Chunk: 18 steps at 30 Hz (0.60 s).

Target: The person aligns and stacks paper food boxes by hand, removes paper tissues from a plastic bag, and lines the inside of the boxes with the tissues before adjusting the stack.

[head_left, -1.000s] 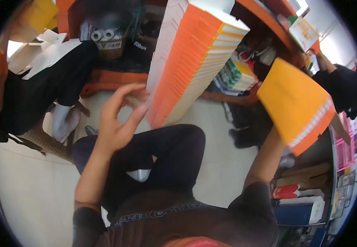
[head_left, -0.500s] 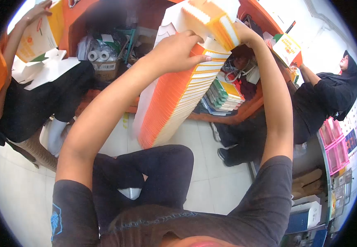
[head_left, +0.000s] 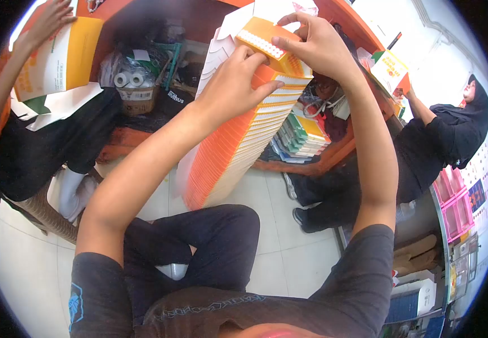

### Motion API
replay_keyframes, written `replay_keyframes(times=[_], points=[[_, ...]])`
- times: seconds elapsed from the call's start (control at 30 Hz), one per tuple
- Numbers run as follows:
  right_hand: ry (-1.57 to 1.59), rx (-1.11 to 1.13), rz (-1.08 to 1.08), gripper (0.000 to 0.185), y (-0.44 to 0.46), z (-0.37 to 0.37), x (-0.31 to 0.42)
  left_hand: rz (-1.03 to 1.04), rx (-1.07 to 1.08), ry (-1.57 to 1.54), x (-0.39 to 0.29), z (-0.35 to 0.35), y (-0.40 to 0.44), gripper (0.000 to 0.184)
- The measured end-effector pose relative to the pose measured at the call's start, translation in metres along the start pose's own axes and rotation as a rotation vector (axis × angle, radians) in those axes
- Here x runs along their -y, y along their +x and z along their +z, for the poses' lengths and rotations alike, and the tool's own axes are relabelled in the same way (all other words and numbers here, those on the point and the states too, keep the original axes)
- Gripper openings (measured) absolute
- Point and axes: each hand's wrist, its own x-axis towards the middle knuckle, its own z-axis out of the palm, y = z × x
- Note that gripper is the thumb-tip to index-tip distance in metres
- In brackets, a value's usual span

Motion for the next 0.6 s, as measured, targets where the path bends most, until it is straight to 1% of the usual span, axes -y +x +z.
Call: replay_keyframes(times=[0.03,0.07,0.17,0.27,0.37,0.4,0.6], points=[[0.036,-0.042,-0.028,0.046,0.002,0.003,-0.003,0.002,-0.034,0.003,0.0,0.0,-0.001,0.043],[-0.006,-0.147,-0.171,0.047,0.003,0.006,-0.007,-0.013,-0.041,0.011,-0.002,0.0,-0.002,0.043],[0.012,-0.092,-0.133,0.046,0.005,0.008,-0.007,-0.036,-0.058,0.024,-0.006,-0.001,-0.004,0.042],[-0.175,-0.007,-0.029,0.041,-0.003,0.01,0.018,-0.024,-0.067,0.029,-0.002,0.001,-0.004,0.041],[-0.204,-0.142,-0.178,0.034,-0.006,0.021,0.012,-0.013,-0.089,0.045,-0.003,0.001,-0.003,0.039],[-0.216,-0.153,-0.131,0.032,-0.009,0.023,0.015,0.003,-0.096,0.041,-0.002,0.001,-0.002,0.038],[-0.217,-0.178,-0.107,0.034,-0.013,0.037,0.014,0.047,-0.055,-0.019,0.001,0.0,0.005,0.036]])
